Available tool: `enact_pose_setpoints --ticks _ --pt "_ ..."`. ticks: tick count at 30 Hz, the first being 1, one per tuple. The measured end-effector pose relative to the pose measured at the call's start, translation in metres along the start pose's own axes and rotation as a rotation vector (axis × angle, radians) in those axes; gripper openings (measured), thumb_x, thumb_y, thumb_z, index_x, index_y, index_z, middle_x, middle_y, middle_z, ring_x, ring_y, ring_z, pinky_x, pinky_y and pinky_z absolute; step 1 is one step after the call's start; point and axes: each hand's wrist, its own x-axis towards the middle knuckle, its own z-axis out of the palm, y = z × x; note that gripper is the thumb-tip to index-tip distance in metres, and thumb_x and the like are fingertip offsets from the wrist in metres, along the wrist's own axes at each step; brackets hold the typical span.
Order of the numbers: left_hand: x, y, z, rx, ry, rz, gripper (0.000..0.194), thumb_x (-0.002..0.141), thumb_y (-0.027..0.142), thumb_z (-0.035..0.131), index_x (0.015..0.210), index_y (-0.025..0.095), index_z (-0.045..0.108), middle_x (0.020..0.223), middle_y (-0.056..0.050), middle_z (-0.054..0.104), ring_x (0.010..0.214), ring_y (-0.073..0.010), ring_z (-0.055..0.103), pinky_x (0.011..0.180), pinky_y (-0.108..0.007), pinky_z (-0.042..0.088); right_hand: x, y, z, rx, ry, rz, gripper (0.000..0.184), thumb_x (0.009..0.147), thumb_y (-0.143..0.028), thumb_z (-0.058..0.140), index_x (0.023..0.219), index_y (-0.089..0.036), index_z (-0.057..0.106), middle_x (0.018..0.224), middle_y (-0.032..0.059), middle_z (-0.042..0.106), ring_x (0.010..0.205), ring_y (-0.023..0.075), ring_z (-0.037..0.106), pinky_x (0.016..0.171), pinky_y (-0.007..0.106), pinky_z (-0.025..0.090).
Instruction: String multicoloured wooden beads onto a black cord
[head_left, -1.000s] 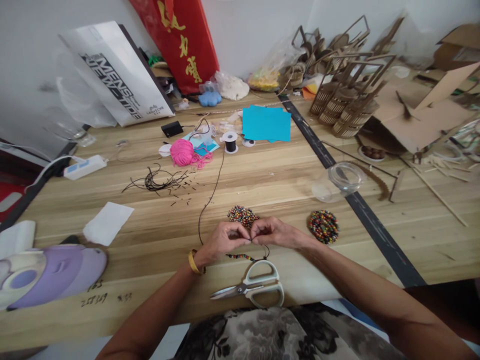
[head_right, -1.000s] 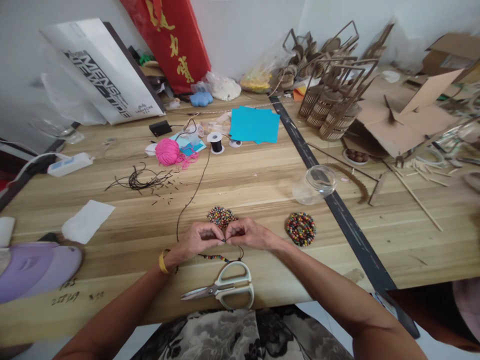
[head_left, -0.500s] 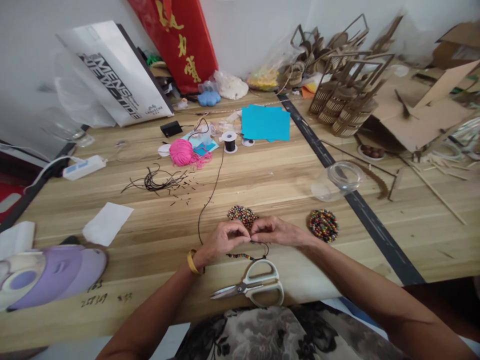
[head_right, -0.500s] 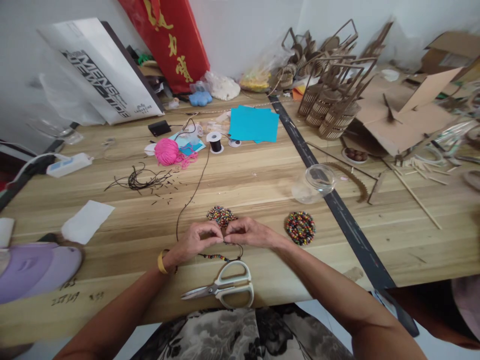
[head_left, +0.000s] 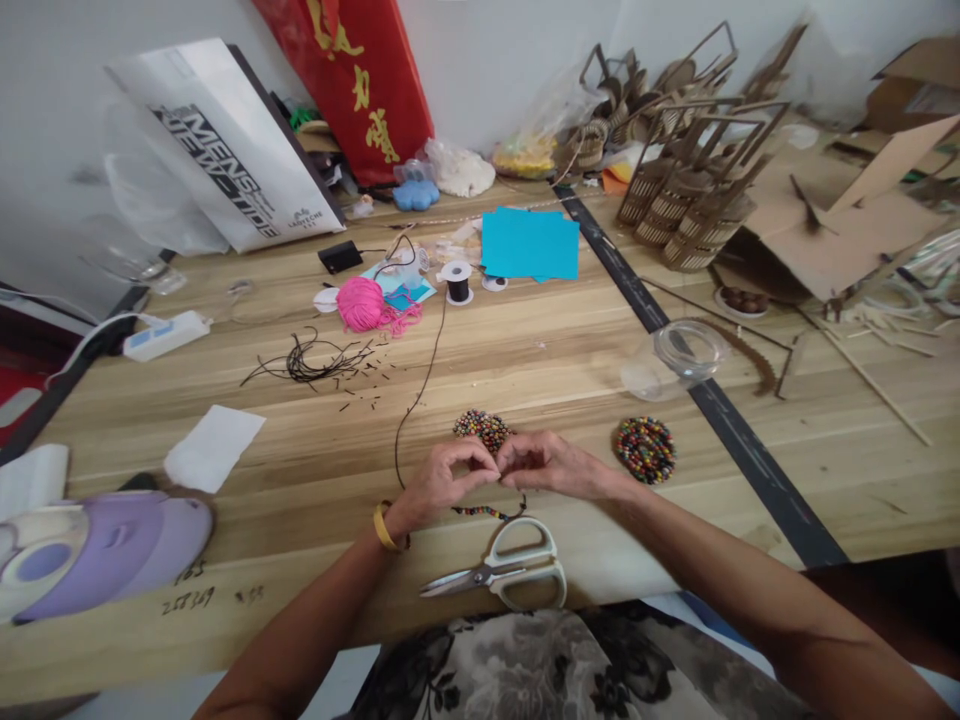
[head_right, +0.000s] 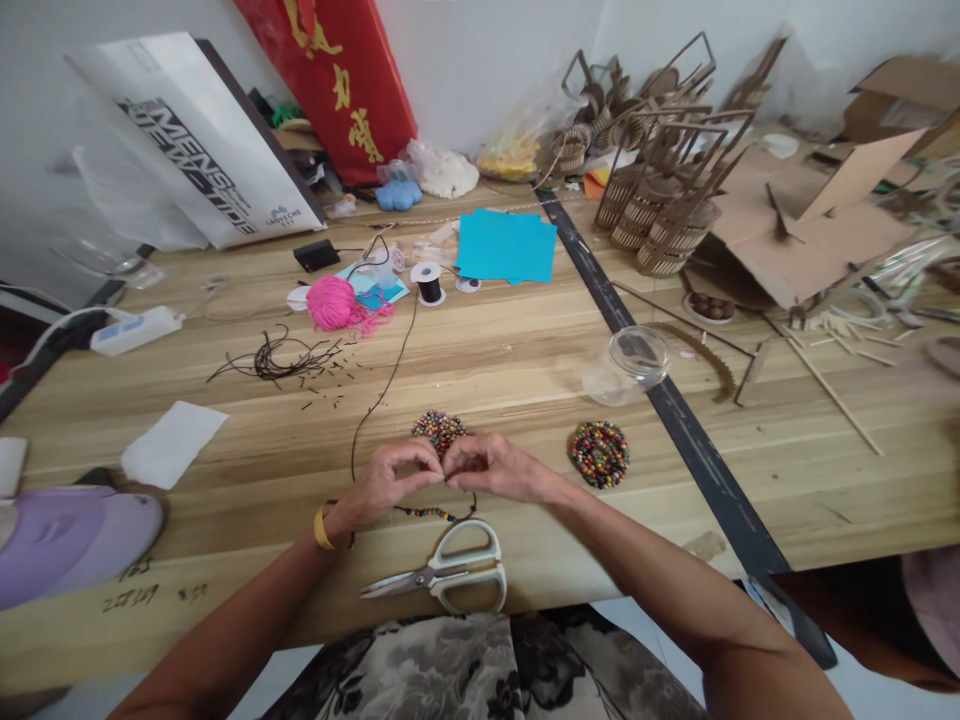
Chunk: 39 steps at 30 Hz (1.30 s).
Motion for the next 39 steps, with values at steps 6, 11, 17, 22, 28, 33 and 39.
enact_pose_setpoints --ticks 6,11,17,22,28,33,39 --pt "-0.001 -0.003 -0.002 0.003 0.004 0.009 0.017 0.082 0.027 0.064 0.072 0.012 0.065 0.073 -0.005 0.064 0.069 -0.0141 0.057 0.070 -0.027 0.044 0.001 0.002 -0.003 0.069 -0.019 0.047 0.024 0.078 -0.036 0.067 0.081 -0.013 0.060 0.063 -0.0036 0.055 0.053 0.0067 0.052 0.050 0.018 0.041" --pt "-0.001 -0.003 -0.001 0.008 0.012 -0.019 0.014 0.081 0.026 0.065 0.077 0.012 0.067 0.076 -0.006 0.066 0.072 -0.0148 0.059 0.072 -0.026 0.044 -0.003 -0.002 -0.009 0.032 -0.012 -0.004 0.023 0.080 -0.034 0.067 0.081 -0.012 0.061 0.063 -0.0038 0.052 0.054 0.0056 0.045 0.049 0.018 0.037" --pt "-0.001 -0.001 -0.001 0.003 -0.019 -0.070 0.021 0.084 0.031 0.061 0.077 0.012 0.067 0.077 -0.006 0.067 0.073 -0.0147 0.059 0.072 -0.025 0.044 -0.006 -0.012 -0.014 0.049 -0.024 0.009 0.023 0.081 -0.035 0.066 0.081 -0.013 0.060 0.064 -0.0030 0.054 0.056 0.0062 0.046 0.049 0.017 0.036" --pt "-0.003 0.001 -0.002 -0.025 -0.022 -0.121 0.031 0.087 0.038 0.054 0.073 0.012 0.065 0.069 -0.004 0.064 0.066 -0.0135 0.056 0.066 -0.024 0.042 -0.004 -0.007 -0.011 -0.001 -0.002 0.006 0.025 0.082 -0.036 0.064 0.081 -0.012 0.059 0.063 -0.0039 0.050 0.054 0.0058 0.042 0.049 0.018 0.035" --pt "-0.002 0.001 0.000 -0.022 -0.015 -0.114 0.030 0.084 0.039 0.059 0.071 0.012 0.065 0.069 -0.004 0.064 0.066 -0.0136 0.055 0.067 -0.024 0.042 -0.002 -0.004 -0.004 -0.019 0.020 -0.027 0.025 0.083 -0.036 0.063 0.079 -0.012 0.058 0.062 -0.0044 0.047 0.054 0.0059 0.037 0.049 0.019 0.030" --pt "-0.002 -0.002 0.003 0.008 0.017 -0.067 0.027 0.082 0.036 0.062 0.071 0.012 0.066 0.070 -0.004 0.065 0.067 -0.0137 0.056 0.068 -0.025 0.043 0.000 -0.007 0.001 -0.025 0.033 -0.050 0.024 0.082 -0.036 0.063 0.077 -0.012 0.057 0.062 -0.0049 0.045 0.055 0.0060 0.036 0.050 0.019 0.029" --pt "-0.003 -0.004 0.003 0.012 0.043 -0.038 0.023 0.083 0.031 0.062 0.071 0.012 0.065 0.070 -0.004 0.065 0.068 -0.0138 0.057 0.070 -0.025 0.043 0.000 -0.005 0.000 0.023 0.035 -0.005 0.025 0.078 -0.034 0.068 0.083 -0.012 0.058 0.068 -0.0033 0.051 0.057 0.0060 0.042 0.052 0.020 0.034"
